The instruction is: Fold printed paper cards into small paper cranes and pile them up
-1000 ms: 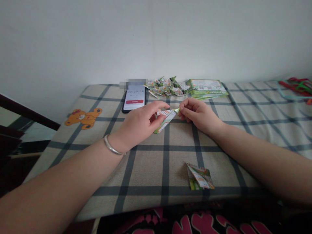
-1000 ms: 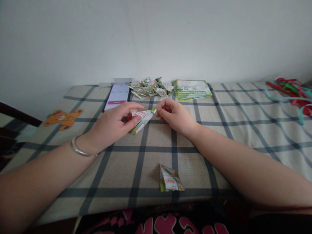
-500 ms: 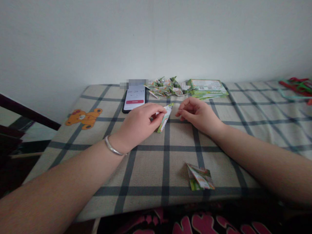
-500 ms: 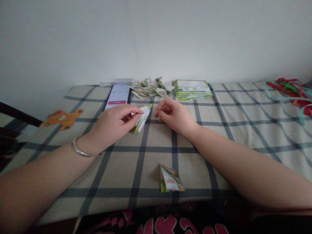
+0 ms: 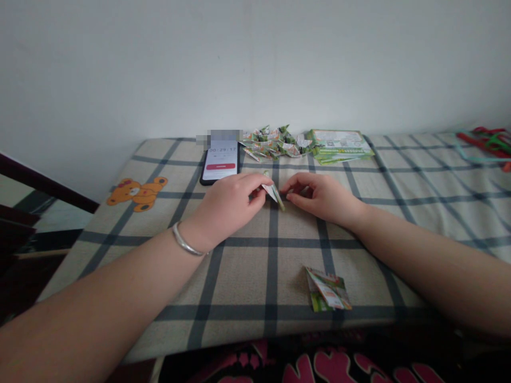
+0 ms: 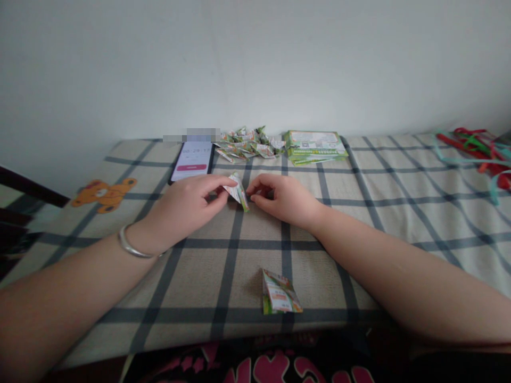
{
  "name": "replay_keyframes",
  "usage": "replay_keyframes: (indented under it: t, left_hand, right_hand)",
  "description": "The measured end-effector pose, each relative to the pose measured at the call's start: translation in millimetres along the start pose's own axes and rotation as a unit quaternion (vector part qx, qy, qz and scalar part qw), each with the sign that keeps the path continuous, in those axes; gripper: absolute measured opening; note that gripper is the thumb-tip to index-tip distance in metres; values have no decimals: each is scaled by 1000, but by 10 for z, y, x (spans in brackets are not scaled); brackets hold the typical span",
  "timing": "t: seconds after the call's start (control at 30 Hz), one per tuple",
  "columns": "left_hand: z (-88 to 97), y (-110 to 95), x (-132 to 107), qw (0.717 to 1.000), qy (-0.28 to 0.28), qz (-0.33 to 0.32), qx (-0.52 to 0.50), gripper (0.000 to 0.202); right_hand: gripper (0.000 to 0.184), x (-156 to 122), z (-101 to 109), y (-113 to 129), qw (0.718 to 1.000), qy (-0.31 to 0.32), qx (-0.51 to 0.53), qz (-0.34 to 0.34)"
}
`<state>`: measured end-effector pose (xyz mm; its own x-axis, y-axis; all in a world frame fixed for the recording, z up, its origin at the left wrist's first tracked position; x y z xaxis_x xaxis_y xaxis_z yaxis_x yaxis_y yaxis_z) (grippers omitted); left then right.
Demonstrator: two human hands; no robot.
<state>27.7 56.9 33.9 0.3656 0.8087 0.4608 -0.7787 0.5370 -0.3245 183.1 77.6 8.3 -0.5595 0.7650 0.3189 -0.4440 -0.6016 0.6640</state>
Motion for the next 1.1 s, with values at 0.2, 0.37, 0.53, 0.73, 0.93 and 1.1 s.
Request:
replay_keyframes:
  t: [0.2,0.37,0.53,0.73,0.93,1.1]
  left_hand:
    - [18,-87,7,996,-22,-85,32,14]
    - [56,-115,8,994,-39,-98,36,12]
    - [112,-138,-5,992,-72,-98,41,14]
    - [153,-183,-20,990,-88,-105,37,12]
    - [83,-208,-34,994,-34,-107,16,8]
    - [55,-207,-56,994,-25,-106,20,8]
  right_hand:
    - [21,24,3,36,999,-1,44,10]
    - [24,22,15,101,997,2,72,27]
    - [20,0,10,125,998,-5,60,28]
    - [6,-1,29,69,998,-51,43,21]
    - [8,-5,47,91,993,-83,75,36]
    - [10,-24,35,136,992,-85,84,32]
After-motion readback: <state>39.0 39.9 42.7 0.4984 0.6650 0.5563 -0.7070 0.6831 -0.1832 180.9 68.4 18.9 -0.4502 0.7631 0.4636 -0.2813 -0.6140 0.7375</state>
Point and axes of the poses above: each hand's wrist, its own x-axis towards the middle knuckle, its own z-axis out of the back of the hand, y = z × x, the point moved 7 cm from there along x, towards the middle knuckle, and after that the axes turned 8 degrees about z, right-handed, at the moved point
